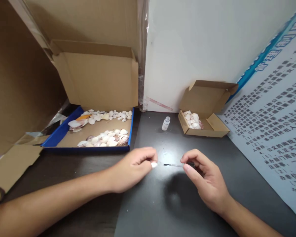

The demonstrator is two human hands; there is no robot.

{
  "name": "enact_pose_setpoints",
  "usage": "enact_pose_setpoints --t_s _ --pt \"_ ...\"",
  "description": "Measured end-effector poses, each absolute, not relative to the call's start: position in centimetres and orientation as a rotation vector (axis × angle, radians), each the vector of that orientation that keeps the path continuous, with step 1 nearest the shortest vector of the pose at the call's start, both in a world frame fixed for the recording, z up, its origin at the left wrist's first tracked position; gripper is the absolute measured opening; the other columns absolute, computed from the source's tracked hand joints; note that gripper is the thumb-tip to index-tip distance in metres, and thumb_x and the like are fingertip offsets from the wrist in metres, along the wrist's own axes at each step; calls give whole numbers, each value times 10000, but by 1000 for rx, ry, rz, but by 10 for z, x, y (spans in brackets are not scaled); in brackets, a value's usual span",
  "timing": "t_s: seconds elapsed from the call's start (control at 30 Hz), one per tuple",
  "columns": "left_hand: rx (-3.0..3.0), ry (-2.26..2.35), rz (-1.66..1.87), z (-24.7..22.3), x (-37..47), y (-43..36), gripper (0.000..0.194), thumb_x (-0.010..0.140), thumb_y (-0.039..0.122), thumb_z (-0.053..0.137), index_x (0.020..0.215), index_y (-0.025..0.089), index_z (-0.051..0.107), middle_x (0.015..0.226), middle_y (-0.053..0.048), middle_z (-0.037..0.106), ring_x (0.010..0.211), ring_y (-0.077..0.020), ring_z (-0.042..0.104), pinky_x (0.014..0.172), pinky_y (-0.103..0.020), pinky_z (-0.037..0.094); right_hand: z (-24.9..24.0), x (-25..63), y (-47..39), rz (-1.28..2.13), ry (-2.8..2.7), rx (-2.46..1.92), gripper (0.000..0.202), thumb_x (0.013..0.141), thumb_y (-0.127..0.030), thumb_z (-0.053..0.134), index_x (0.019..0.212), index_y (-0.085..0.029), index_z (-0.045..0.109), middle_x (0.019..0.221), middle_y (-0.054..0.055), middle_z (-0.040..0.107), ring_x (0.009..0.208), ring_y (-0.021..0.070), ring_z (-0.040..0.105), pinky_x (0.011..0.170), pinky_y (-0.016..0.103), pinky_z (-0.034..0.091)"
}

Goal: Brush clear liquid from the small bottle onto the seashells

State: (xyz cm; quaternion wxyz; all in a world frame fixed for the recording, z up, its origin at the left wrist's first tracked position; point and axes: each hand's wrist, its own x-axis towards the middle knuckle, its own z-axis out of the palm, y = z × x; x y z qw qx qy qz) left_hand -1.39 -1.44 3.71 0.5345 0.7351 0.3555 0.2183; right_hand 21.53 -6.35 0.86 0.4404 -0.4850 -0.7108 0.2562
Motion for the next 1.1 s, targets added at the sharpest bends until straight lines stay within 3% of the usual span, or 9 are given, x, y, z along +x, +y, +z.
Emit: enact_pose_setpoints --t_s 0.1,0.27,0.4,0.67,0.9,1.1 --pt "2183 1089 580 64 -45 5 99 769 202 384 671 206 393 677 10 444 656 -154 398 609 -286 293 9 216 -63 605 -1762 -1219 59 914 -237 518 867 -223 552 634 -48 430 527 123 392 497 242 335" --pt "2321 1575 286 74 -100 45 162 822 234 382 663 211 406 669 -5 506 670 -184 470 624 -303 313 10 214 -63 630 -1770 -1223 82 910 -254 515 854 -217 562 635 -45 442 514 122 405 485 238 336" --pt "2294 1512 92 64 -117 56 141 813 217 386 694 213 462 732 -15 570 713 -193 521 650 -300 355 10 214 -62 619 -1777 -1251 97 908 -272 520 848 -213 568 624 -43 450 509 126 409 491 244 342" --pt "2296 1484 73 60 -117 52 122 795 226 410 759 203 524 800 -41 596 740 -196 538 660 -295 392 9 215 -60 617 -1774 -1271 113 904 -294 524 841 -216 576 636 -31 484 532 138 442 506 246 368" --pt "2267 1672 148 70 -132 86 206 816 267 401 898 193 575 835 -40 639 744 -188 563 662 -272 403 7 215 -61 644 -1788 -1270 129 925 -313 503 874 -219 574 655 -37 461 549 137 429 527 252 359" --pt "2387 1615 115 59 -102 119 292 789 208 448 992 180 655 1002 -76 699 845 -206 610 744 -279 431 8 213 -61 707 -1784 -1255 140 944 -310 477 896 -217 570 630 -48 423 526 131 413 508 249 353"
